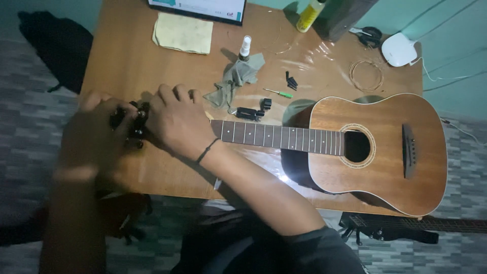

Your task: The person changes the strings on an acoustic guitar. They use a small green tool to pull the old string out of the bridge, then thread a new string through the bridge and wind it onto the tuning peg at the headstock. The process is repeated for another string.

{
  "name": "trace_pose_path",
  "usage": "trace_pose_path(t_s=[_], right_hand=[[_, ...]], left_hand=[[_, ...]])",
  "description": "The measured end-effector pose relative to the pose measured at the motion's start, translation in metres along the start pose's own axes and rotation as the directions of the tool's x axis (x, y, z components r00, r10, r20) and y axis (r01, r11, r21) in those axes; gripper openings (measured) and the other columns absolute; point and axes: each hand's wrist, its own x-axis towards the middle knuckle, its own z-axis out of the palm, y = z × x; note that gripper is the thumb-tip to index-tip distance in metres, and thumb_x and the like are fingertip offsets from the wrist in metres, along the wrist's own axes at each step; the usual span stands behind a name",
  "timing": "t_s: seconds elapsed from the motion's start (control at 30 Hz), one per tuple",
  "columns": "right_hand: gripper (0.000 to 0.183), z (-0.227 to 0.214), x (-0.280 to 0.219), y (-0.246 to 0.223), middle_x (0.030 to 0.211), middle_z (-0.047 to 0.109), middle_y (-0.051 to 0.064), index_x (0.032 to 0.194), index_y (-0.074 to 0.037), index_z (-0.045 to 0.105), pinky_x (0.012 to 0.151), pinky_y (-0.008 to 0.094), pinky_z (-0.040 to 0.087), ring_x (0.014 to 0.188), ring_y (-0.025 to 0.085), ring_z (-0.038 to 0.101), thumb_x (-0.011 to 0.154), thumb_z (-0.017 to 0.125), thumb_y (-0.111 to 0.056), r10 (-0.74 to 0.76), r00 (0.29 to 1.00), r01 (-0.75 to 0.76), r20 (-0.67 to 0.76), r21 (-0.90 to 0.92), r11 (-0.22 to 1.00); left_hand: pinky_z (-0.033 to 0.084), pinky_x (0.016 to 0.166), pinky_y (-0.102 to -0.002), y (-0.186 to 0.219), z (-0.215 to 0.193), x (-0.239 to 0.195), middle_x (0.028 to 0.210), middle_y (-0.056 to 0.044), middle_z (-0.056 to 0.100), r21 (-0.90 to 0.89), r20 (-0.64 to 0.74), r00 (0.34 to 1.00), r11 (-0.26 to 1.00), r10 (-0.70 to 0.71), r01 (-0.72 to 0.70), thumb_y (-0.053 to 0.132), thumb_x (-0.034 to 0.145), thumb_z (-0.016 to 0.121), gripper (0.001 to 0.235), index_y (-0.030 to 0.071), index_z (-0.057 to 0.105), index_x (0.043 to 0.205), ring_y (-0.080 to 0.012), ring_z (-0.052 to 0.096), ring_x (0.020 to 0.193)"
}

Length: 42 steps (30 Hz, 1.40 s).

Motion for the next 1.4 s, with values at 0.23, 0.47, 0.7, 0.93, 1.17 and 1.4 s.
trace_pose_path(t_s=[0.23, 0.47, 0.7, 0.93, 1.17, 1.4], right_hand=[[0.025, -0.009, -0.01, 0.02, 0.098, 0.058, 0.012, 0.092, -0.009, 0.066, 0.066, 0.05, 0.041, 0.085, 0.036, 0.057, 0.085, 0.066, -0.033, -0.015, 1.0, 0.015, 0.009, -0.088, 0.996], [0.029, -0.012, -0.021, 0.031, 0.097, 0.057, 0.013, 0.086, -0.006, 0.069, 0.071, 0.053, 0.038, 0.083, 0.039, 0.054, 0.09, 0.057, -0.032, 0.051, 0.992, -0.061, 0.117, 0.08, 0.995], [0.027, -0.082, -0.022, 0.026, 0.098, 0.059, 0.014, 0.094, -0.009, 0.065, 0.071, 0.052, 0.042, 0.085, 0.037, 0.061, 0.091, 0.056, -0.034, 0.039, 0.993, -0.05, 0.109, 0.098, 0.994], [0.028, -0.193, -0.044, 0.016, 0.083, 0.064, 0.021, 0.095, -0.003, 0.059, 0.066, 0.05, 0.055, 0.079, 0.044, 0.069, 0.103, 0.049, -0.029, -0.017, 0.997, -0.021, 0.069, 0.509, 0.861], [0.019, -0.286, -0.093, 0.003, 0.081, 0.059, 0.002, 0.096, -0.016, 0.064, 0.065, 0.034, 0.055, 0.07, 0.02, 0.063, 0.102, 0.06, -0.033, 0.056, 0.99, 0.04, -0.132, 0.633, 0.773], [0.018, -0.352, -0.214, 0.047, 0.065, 0.053, 0.002, 0.095, -0.004, 0.058, 0.043, 0.026, 0.045, 0.051, 0.01, 0.051, 0.103, 0.051, -0.018, 0.455, 0.858, -0.039, -0.237, 0.853, 0.52]], left_hand=[[0.053, 0.085, -0.045, 0.003, -0.001, -0.001, 0.107, -0.016, 0.073, 0.325, -0.219, 0.818, 0.83, 0.532, -0.453, 0.039, 0.094, 0.068, 0.035, 0.007, 0.072, 0.108, -0.0343, 0.067, 0.101], [0.046, 0.093, -0.045, 0.029, -0.015, -0.009, 0.111, -0.015, 0.074, 0.152, -0.183, 0.958, 0.969, 0.222, -0.195, 0.023, 0.107, 0.056, 0.028, 0.003, 0.075, 0.112, -0.0315, 0.066, 0.102], [0.045, 0.105, -0.046, 0.062, 0.007, -0.026, 0.132, -0.021, 0.068, 0.093, -0.447, 0.727, 0.835, 0.521, -0.542, 0.031, 0.108, 0.052, 0.044, -0.004, 0.068, 0.127, -0.0343, 0.063, 0.119], [0.042, 0.109, -0.051, 0.156, 0.043, -0.02, 0.139, -0.018, 0.062, -0.046, -0.371, 0.725, 0.769, 0.58, -0.638, 0.023, 0.092, 0.069, 0.042, 0.002, 0.059, 0.127, -0.0365, 0.055, 0.133], [0.047, 0.096, -0.047, 0.238, 0.115, -0.008, 0.126, -0.006, 0.067, -0.106, -0.341, 0.586, 0.589, 0.735, -0.801, 0.034, 0.094, 0.067, 0.024, 0.011, 0.063, 0.098, -0.0316, 0.062, 0.119], [0.05, 0.086, -0.044, 0.286, 0.146, -0.023, 0.115, 0.004, 0.072, -0.183, -0.269, 0.444, 0.407, 0.854, -0.895, 0.043, 0.097, 0.066, 0.034, 0.019, 0.067, 0.074, -0.0275, 0.068, 0.108]])
